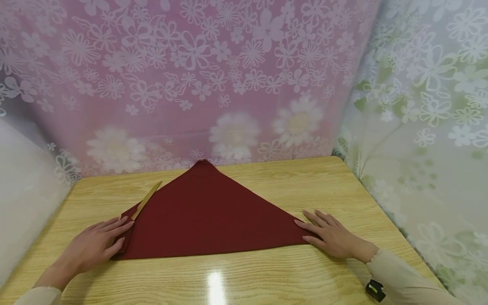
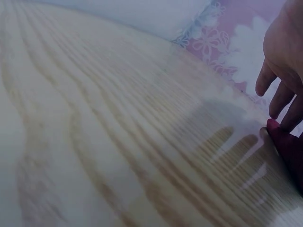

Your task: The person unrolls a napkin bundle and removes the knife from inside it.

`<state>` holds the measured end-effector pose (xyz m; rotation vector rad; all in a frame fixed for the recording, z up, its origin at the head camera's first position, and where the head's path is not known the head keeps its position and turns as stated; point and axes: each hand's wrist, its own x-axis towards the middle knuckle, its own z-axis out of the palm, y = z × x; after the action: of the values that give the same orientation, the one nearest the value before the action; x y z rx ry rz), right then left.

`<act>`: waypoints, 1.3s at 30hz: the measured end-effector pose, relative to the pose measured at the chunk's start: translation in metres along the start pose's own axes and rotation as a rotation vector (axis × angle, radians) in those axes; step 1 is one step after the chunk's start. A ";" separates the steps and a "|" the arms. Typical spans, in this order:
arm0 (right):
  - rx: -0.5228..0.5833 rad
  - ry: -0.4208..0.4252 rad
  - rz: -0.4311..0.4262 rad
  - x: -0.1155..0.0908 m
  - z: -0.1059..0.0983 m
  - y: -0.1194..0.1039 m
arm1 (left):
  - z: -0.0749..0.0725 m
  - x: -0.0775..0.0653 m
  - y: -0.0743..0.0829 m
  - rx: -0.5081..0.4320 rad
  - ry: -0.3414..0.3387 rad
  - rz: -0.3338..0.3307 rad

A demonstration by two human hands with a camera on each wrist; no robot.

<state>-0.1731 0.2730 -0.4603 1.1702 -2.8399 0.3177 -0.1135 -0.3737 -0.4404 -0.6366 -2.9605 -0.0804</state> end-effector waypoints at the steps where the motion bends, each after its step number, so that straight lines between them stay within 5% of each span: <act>1: 0.001 0.011 -0.005 0.000 0.000 0.000 | 0.000 -0.001 -0.001 -0.002 -0.001 -0.002; 19: 0.059 -0.020 0.049 -0.002 -0.003 -0.003 | -0.001 -0.003 0.000 -0.022 -0.008 -0.013; 26: 0.056 0.003 0.036 -0.003 -0.003 -0.003 | -0.001 0.004 0.008 -0.102 -0.036 -0.081; 39: 0.071 -0.010 0.053 -0.002 0.003 0.002 | 0.003 0.007 0.011 -0.140 -0.054 -0.040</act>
<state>-0.1733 0.2748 -0.4642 1.1125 -2.8946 0.4198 -0.1150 -0.3605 -0.4422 -0.6042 -3.0401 -0.2802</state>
